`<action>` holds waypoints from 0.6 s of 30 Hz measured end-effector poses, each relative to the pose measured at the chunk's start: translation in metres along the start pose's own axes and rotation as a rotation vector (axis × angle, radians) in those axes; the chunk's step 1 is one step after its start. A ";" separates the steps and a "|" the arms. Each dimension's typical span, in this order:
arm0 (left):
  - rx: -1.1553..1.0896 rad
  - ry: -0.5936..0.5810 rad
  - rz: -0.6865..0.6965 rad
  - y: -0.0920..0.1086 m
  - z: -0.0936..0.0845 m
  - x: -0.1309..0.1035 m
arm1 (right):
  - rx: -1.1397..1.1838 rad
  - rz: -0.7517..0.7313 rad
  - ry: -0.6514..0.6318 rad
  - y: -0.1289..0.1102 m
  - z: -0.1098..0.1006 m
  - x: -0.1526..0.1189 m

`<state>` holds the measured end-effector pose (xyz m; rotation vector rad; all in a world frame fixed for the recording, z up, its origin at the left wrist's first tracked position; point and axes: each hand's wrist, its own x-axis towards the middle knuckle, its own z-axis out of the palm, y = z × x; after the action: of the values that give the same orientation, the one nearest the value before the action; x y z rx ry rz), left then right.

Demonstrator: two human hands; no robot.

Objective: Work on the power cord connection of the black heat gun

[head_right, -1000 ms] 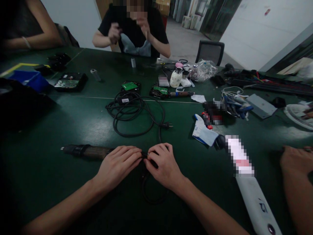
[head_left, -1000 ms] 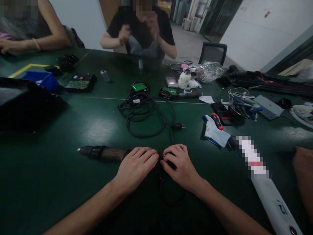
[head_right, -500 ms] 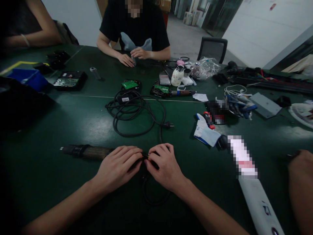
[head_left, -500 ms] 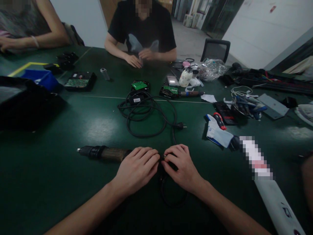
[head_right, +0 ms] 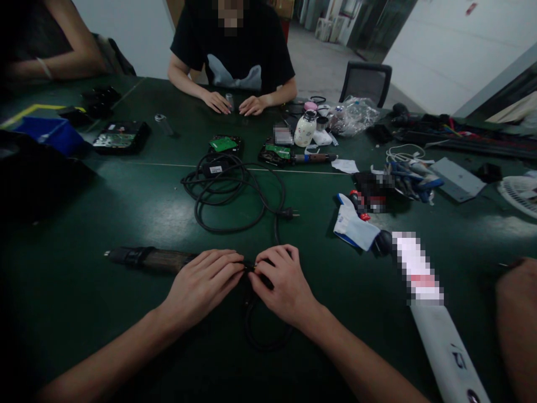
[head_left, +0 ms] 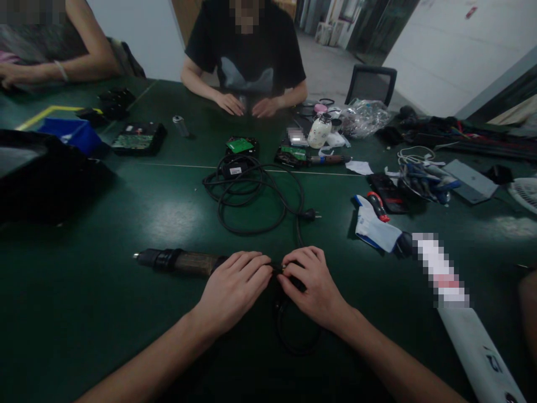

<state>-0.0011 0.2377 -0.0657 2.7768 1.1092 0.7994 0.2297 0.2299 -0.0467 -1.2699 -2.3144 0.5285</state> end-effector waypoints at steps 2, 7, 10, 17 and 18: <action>-0.002 -0.003 -0.006 0.000 0.000 0.000 | 0.004 0.002 -0.003 0.000 0.000 0.000; -0.004 -0.034 0.032 -0.001 -0.001 0.000 | 0.007 0.009 -0.007 0.000 0.000 0.000; -0.003 -0.015 0.003 0.000 -0.001 0.001 | 0.008 0.011 -0.008 -0.001 0.000 0.000; 0.004 -0.060 0.028 0.000 -0.002 0.001 | 0.007 0.018 -0.011 -0.001 0.000 -0.001; 0.001 -0.047 0.024 0.000 -0.002 0.001 | 0.006 0.018 -0.012 -0.001 0.000 -0.001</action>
<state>-0.0013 0.2381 -0.0640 2.7996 1.0716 0.7314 0.2296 0.2291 -0.0462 -1.2897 -2.3114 0.5510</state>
